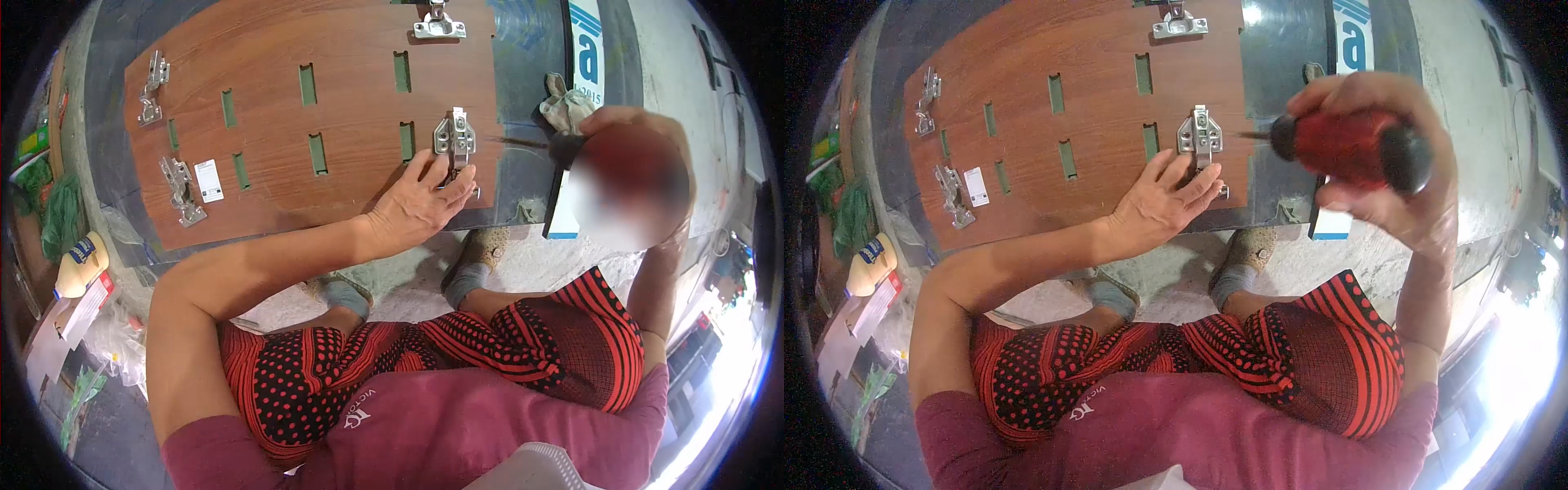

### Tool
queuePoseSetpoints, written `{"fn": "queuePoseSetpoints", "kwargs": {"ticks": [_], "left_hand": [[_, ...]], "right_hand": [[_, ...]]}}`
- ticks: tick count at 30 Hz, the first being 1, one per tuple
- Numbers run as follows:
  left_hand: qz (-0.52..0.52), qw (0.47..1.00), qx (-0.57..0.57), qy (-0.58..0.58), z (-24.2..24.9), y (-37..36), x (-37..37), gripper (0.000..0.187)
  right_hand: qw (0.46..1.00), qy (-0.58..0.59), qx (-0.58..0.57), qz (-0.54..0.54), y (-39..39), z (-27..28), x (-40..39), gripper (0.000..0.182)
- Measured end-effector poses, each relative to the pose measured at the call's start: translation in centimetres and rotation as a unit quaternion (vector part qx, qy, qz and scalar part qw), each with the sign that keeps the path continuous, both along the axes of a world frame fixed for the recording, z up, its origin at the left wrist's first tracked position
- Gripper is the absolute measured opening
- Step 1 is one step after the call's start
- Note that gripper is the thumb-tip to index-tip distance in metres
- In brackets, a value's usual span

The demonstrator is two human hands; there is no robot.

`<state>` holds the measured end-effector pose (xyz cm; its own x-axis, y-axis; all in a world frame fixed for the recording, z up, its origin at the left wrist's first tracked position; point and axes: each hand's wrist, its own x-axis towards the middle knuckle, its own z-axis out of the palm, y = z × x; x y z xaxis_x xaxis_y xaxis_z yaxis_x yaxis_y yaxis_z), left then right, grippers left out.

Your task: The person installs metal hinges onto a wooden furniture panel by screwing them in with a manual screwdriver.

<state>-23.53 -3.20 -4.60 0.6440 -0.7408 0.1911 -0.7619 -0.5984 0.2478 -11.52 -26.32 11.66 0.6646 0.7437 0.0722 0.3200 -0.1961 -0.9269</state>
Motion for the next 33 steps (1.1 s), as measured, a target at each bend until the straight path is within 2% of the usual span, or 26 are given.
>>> {"fn": "queuePoseSetpoints", "kwargs": {"ticks": [4,8,10,12,16,19,21,22,25,27,28,30,33], "left_hand": [[-0.004,0.999,0.047,-0.008,0.3,-0.2,-0.3,0.045],[-0.012,1.0,-0.002,0.016,-0.3,-0.3,0.0,0.045],[-0.014,1.0,-0.021,0.015,-0.4,-0.2,0.1,0.044],[-0.016,0.999,-0.035,0.011,-0.6,-0.1,0.1,0.043],[-0.012,0.999,-0.037,-0.008,-0.8,-0.2,0.2,0.042],[-0.021,0.999,-0.023,-0.019,-0.7,-0.1,0.2,0.042],[-0.025,0.999,-0.013,-0.029,-0.6,-0.1,0.2,0.042],[-0.026,0.999,-0.012,-0.03,-0.6,-0.1,0.2,0.042],[-0.024,0.999,-0.005,-0.033,-0.5,0.0,0.2,0.042],[-0.028,0.999,-0.009,-0.018,-0.5,0.0,0.2,0.042],[-0.027,0.999,-0.009,-0.018,-0.5,0.0,0.2,0.042],[-0.024,0.999,-0.021,-0.016,-0.6,-0.1,0.3,0.043],[-0.026,0.999,-0.022,-0.013,-0.5,0.0,0.2,0.043]], "right_hand": [[0.993,0.052,0.018,-0.104,0.7,0.4,-0.7,0.063],[0.999,0.013,-0.011,-0.046,0.9,-0.6,-0.9,0.063],[0.998,0.018,-0.016,-0.051,1.2,-0.6,-1.0,0.061],[0.995,0.075,0.006,-0.067,1.4,-0.4,-1.0,0.06],[0.993,0.107,0.013,-0.052,1.1,-0.1,-0.7,0.059],[0.992,0.079,-0.039,-0.09,0.6,-0.2,-0.7,0.062],[0.99,-0.041,-0.093,-0.099,0.0,-0.7,-0.4,0.063],[0.99,-0.042,-0.093,-0.1,0.2,-0.6,-0.4,0.063],[0.992,0.024,-0.074,-0.096,0.8,-0.5,-0.1,0.065],[0.999,0.027,-0.044,0.002,0.7,-0.3,0.7,0.062],[0.999,0.026,-0.044,0.003,0.6,-0.4,0.6,0.062],[0.995,0.101,0.003,0.021,0.3,-1.1,0.3,0.057],[0.994,0.107,0.012,-0.032,0.8,-0.8,-0.4,0.052]]}}
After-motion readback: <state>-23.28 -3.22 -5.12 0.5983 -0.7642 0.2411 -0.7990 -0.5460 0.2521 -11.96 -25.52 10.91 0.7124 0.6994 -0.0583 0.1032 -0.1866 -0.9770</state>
